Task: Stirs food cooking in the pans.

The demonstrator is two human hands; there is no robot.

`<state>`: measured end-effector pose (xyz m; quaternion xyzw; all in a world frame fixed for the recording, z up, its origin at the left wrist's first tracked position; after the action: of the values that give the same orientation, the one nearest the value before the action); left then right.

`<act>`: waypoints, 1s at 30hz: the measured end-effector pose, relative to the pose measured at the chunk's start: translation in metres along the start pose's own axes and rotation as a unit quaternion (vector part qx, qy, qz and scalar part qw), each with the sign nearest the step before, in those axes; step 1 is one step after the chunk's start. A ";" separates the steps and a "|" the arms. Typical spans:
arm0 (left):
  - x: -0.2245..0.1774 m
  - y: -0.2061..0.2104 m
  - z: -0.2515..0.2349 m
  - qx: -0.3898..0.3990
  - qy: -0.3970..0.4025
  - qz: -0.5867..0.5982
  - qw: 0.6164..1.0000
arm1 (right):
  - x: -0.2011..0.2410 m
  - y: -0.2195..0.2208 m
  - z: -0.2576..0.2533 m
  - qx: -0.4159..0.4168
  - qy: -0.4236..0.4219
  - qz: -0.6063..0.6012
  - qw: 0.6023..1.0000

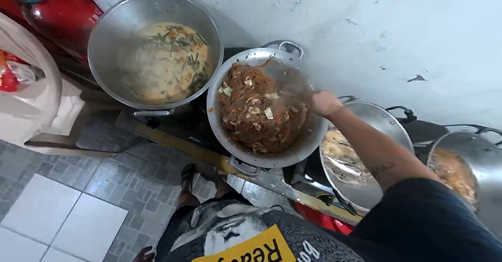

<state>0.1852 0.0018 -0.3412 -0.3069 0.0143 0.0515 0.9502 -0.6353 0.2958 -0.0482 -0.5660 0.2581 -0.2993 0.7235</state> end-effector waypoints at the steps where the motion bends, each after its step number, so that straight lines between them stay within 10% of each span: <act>1: -0.004 -0.003 -0.002 -0.001 0.016 0.004 1.000 | 0.000 -0.007 0.010 -0.007 -0.012 0.008 1.000; 8: -0.175 -0.077 0.077 -0.007 0.107 0.007 0.994 | 0.023 -0.060 0.099 -0.172 -0.150 0.065 0.971; 13: -0.248 -0.098 0.098 0.005 0.160 -0.005 0.987 | 0.079 -0.079 0.173 -0.034 -0.019 0.089 0.995; 18: -0.255 -0.086 0.079 0.034 0.178 -0.039 0.983 | 0.124 -0.072 0.242 0.112 0.146 0.058 0.981; 23: -0.230 -0.070 0.039 0.059 0.153 -0.058 0.985 | 0.150 -0.046 0.282 0.021 0.139 0.021 0.990; 30: -0.225 -0.098 0.017 0.057 0.141 -0.042 0.987 | 0.165 -0.020 0.197 0.227 0.202 -0.020 0.952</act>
<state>-0.0278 -0.0873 -0.2570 -0.2563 0.1387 -0.0330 0.9560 -0.3845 0.3037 0.0097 -0.3191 0.3129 -0.4729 0.7594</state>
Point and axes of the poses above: each hand's wrist, its own z-axis away from the middle knuckle, its own y-axis out of the palm, x = y × z, the point moved 5 cm from there along -z, towards the middle knuckle, and after that the axes turned 11 degrees about -x, right-handed, at the moved point
